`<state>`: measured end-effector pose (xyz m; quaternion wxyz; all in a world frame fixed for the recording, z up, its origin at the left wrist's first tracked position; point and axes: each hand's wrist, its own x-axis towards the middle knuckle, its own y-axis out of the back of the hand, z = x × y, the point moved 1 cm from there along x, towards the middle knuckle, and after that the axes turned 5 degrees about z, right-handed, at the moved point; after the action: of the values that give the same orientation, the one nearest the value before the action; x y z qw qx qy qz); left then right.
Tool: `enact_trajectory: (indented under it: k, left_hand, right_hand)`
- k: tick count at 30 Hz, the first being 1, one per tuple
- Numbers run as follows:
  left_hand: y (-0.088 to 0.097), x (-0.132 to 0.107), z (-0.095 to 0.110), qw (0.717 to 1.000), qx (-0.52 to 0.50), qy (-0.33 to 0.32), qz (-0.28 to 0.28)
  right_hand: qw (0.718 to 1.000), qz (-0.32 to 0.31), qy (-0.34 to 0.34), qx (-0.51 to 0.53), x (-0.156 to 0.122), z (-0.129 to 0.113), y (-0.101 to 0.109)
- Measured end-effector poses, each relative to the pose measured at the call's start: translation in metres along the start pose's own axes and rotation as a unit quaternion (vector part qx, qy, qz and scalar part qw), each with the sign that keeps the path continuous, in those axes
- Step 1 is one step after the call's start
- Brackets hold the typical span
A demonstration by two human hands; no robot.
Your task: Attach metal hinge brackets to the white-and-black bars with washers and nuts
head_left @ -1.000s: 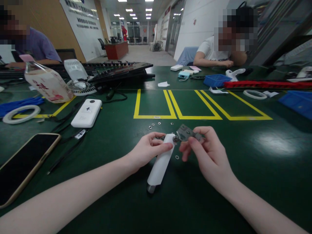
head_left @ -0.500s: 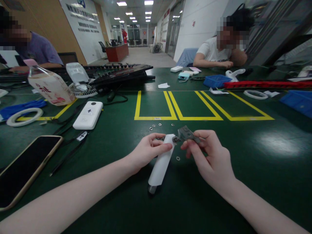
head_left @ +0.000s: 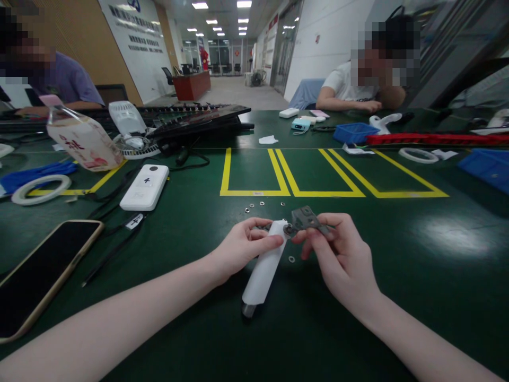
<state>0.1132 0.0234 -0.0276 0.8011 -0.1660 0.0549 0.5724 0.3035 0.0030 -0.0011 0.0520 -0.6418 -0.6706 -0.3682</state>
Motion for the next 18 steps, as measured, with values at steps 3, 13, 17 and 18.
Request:
enact_trajectory:
  k: [3,13,17,18]
  left_hand:
    - [0.0007,-0.0002,-0.0006,1.000,0.005,0.001,0.007]
    - [-0.0016,-0.0020,0.0027,1.000,0.002,0.012,0.021]
    - [-0.0011,-0.0016,0.0022,0.999,-0.009,0.010,0.029]
    - [-0.0009,-0.0014,0.0015,0.999,-0.012,0.009,0.029]
  right_hand:
    - [1.000,0.002,0.016,-0.017,0.0011,-0.0009,0.0009]
    - [0.999,-0.012,0.031,-0.032,0.0012,0.0050,0.0021]
    - [0.993,-0.031,0.064,-0.091,0.0052,-0.0009,0.0067]
    - [0.990,-0.026,0.079,-0.113,0.0059,-0.0033,0.0078]
